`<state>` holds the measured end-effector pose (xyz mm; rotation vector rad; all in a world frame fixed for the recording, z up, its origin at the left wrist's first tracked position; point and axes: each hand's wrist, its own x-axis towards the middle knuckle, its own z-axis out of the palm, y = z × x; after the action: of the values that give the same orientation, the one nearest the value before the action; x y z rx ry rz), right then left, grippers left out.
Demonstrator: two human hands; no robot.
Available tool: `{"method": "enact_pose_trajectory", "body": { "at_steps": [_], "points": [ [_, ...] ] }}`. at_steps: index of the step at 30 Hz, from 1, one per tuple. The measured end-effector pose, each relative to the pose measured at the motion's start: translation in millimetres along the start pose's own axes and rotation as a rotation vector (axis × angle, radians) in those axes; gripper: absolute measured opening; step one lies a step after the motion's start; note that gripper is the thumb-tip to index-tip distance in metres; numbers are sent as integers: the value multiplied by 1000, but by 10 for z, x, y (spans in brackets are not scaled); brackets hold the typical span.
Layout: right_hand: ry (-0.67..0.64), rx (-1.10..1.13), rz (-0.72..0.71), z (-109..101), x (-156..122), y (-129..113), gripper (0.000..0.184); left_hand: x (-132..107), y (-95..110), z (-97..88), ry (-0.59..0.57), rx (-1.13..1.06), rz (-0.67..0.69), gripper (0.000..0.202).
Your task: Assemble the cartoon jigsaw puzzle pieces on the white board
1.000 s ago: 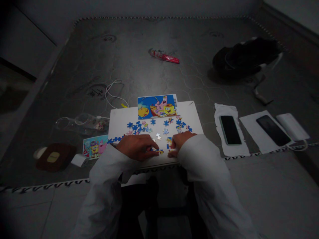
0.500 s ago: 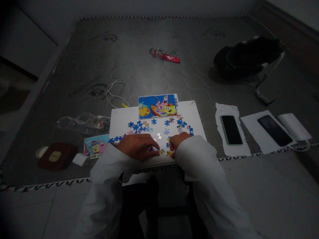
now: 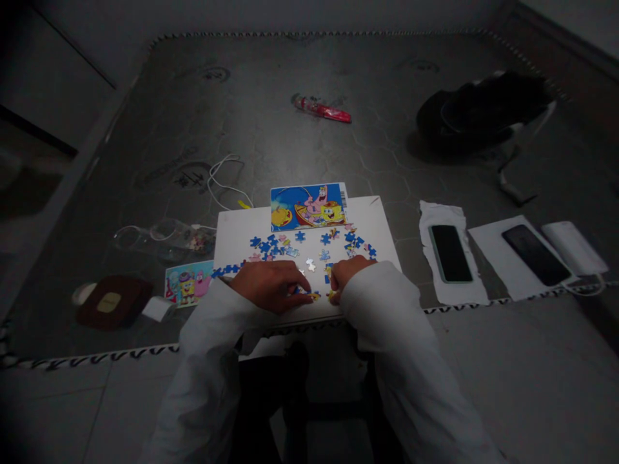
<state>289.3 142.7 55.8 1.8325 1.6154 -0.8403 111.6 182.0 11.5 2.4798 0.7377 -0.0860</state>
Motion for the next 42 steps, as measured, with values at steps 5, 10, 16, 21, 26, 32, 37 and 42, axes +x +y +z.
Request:
{"method": "enact_pose_trajectory", "body": {
  "at_steps": [5,10,16,21,26,32,37,42],
  "points": [
    [-5,-23,14,21,-9,17,19,5,9,-3,-14,13,-13,26],
    [8,-19,22,34,-26,26,23,11,35,-1,-11,20,-13,26],
    [31,-12,12,86,18,66,27,-170,-116,-138,142,-6,-71,32],
    [56,-7,21,90,32,88,33,-490,-426,-293,526,71,-293,28],
    [91,-31,29,97,-2,96,30,-615,-548,-266,811,155,-592,24],
    [199,10,46,217,42,200,35,-557,-547,-215,902,92,-689,21],
    [236,74,-28,326,150,353,38,-558,-531,-239,977,18,-734,17],
    [349,93,-121,397,254,480,47,-634,-507,-309,1011,-11,-821,11]
  ]
}}
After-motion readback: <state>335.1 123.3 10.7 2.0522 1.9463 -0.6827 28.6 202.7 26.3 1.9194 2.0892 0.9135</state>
